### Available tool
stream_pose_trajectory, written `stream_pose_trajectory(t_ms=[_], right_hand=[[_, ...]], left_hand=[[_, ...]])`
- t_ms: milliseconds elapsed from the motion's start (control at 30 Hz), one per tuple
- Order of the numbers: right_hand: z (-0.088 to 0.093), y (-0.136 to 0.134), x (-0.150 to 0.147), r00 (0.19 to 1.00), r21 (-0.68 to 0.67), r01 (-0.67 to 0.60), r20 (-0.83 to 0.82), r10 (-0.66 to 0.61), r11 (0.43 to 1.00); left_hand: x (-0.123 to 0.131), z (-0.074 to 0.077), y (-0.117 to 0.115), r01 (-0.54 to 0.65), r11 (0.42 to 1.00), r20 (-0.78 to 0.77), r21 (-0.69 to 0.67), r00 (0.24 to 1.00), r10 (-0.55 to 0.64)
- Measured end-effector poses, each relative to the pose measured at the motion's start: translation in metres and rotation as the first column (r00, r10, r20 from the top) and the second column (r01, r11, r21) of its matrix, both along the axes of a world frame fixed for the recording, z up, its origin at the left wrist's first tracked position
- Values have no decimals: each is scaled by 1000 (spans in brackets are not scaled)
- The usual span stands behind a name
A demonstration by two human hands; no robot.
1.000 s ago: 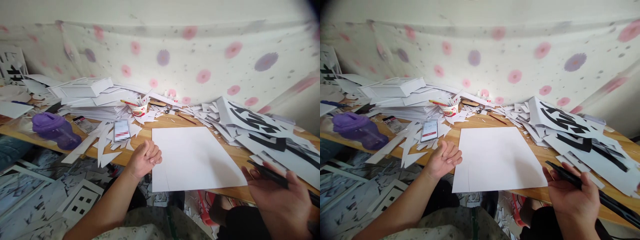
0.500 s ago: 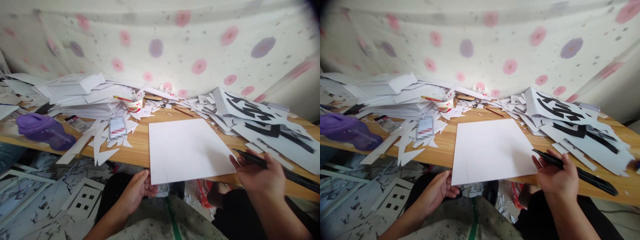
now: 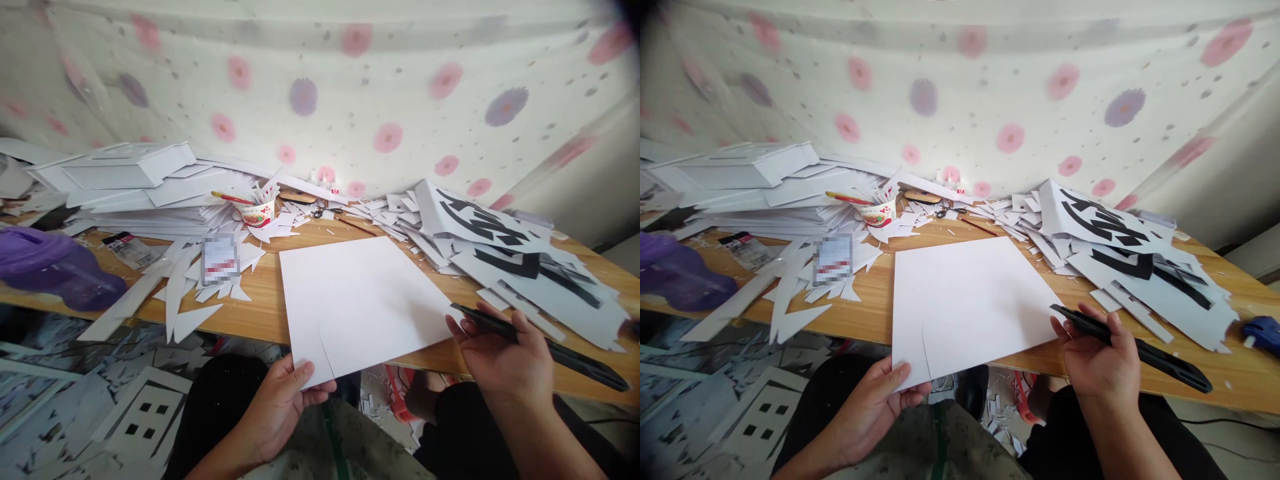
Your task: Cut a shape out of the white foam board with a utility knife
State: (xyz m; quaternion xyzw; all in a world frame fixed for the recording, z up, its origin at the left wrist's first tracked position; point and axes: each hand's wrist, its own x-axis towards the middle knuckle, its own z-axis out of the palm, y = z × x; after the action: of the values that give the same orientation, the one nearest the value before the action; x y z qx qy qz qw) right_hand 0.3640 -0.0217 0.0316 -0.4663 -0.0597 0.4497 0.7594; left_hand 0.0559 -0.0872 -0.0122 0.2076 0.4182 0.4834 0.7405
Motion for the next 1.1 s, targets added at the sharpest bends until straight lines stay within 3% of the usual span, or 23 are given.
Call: stream_pose_trajectory(t_ms=[167, 300, 400, 500, 567, 633, 700, 767, 867, 1000, 1100], right_hand=[[-6, -2, -4, 995, 144, -74, 72, 64, 987], [-10, -9, -38, 951, 229, -259, 231, 206, 938], [-14, -15, -79, 870, 136, -368, 401, 289, 920], [-17, -19, -112, 649, -58, -485, 645, 404, 872], [-17, -20, -124, 482, -141, -524, 764, 428, 840], [-17, -20, -129, 361, -160, -511, 852, 380, 844], [-17, -19, -130, 276, -152, -494, 906, 320, 856], [-17, -19, -130, 231, -154, -484, 927, 296, 862], [-16, -18, -131, 214, -174, -469, 929, 303, 866], [-18, -18, -134, 180, -197, -459, 934, 307, 867], [-22, -17, -136, 177, -183, -461, 940, 292, 868]], left_hand=[[20, 5, 3, -11, 999, -43, -48, 999, 9], [37, -1, 5, 89, 994, -180, -69, 979, -101], [35, -8, 3, 160, 987, -290, -30, 943, -162], [16, -12, -2, 236, 962, -588, 136, 801, -114], [-2, -10, -2, 298, 878, -798, 374, 586, 141], [-17, -5, 5, 454, 657, -798, 601, 391, 459], [-27, 0, 18, 622, 426, -704, 657, 306, 641], [-31, 3, 33, 745, 323, -695, 584, 253, 673], [-34, 1, 50, 807, 310, -750, 502, 229, 620], [-37, -6, 56, 829, 311, -815, 464, 262, 517], [-39, -13, 56, 832, 307, -803, 462, 245, 544]])
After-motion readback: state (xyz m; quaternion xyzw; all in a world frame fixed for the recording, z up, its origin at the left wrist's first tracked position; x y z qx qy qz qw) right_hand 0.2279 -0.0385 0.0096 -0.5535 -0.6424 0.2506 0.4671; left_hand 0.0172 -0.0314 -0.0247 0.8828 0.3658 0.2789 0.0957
